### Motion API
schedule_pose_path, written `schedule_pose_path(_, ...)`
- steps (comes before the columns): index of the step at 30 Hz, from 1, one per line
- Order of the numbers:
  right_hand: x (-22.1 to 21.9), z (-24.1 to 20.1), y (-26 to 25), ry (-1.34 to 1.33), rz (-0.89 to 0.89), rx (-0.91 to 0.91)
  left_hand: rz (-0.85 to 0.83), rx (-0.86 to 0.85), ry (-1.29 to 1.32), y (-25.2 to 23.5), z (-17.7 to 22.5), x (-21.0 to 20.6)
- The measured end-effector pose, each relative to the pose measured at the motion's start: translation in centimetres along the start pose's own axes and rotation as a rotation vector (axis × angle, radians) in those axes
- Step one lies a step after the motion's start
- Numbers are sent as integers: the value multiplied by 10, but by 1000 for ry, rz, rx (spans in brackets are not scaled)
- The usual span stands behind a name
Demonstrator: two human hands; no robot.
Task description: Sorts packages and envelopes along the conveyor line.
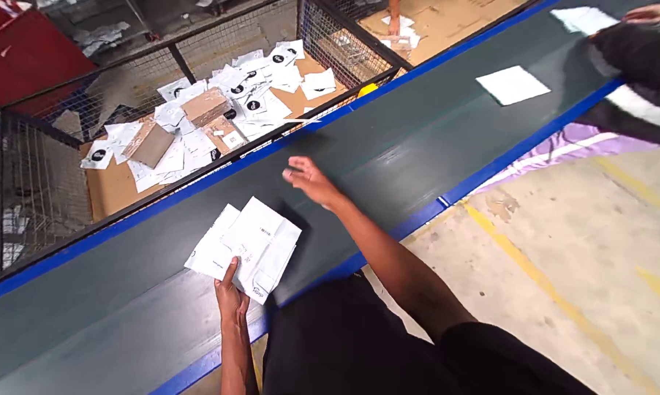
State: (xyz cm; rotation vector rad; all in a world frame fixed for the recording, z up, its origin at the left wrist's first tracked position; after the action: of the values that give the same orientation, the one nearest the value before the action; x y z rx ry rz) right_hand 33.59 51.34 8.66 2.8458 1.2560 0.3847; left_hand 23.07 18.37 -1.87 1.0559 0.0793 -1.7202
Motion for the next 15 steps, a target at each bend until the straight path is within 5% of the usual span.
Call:
schedule_pose_path(3,-41,44,49,191,-233,-20,-45,55,-16,3,-19,-7)
schedule_pose_path(6,-69,89,103,-68,-351,-142,-66,193,-113,11,-39,-2)
schedule_pose_path(10,-53,131,144,-379,-318,-304,-172,398,-261,14,-57,6)
schedule_pose_path(15,-27,154,169,-292,-177,-457,-231,395,-516,-10,-64,-21)
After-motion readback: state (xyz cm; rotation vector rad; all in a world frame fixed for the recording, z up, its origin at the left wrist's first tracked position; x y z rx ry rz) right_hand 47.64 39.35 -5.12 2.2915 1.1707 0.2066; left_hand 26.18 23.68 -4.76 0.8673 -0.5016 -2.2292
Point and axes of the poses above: each hand's wrist, its own y-axis away from the middle knuckle, its own x-axis out of the back of the hand, z = x × y, the point moved 7 cm from there along -y, towards the middle knuckle, and after that the axes turned 15 degrees about y, right-handed, at the moved point
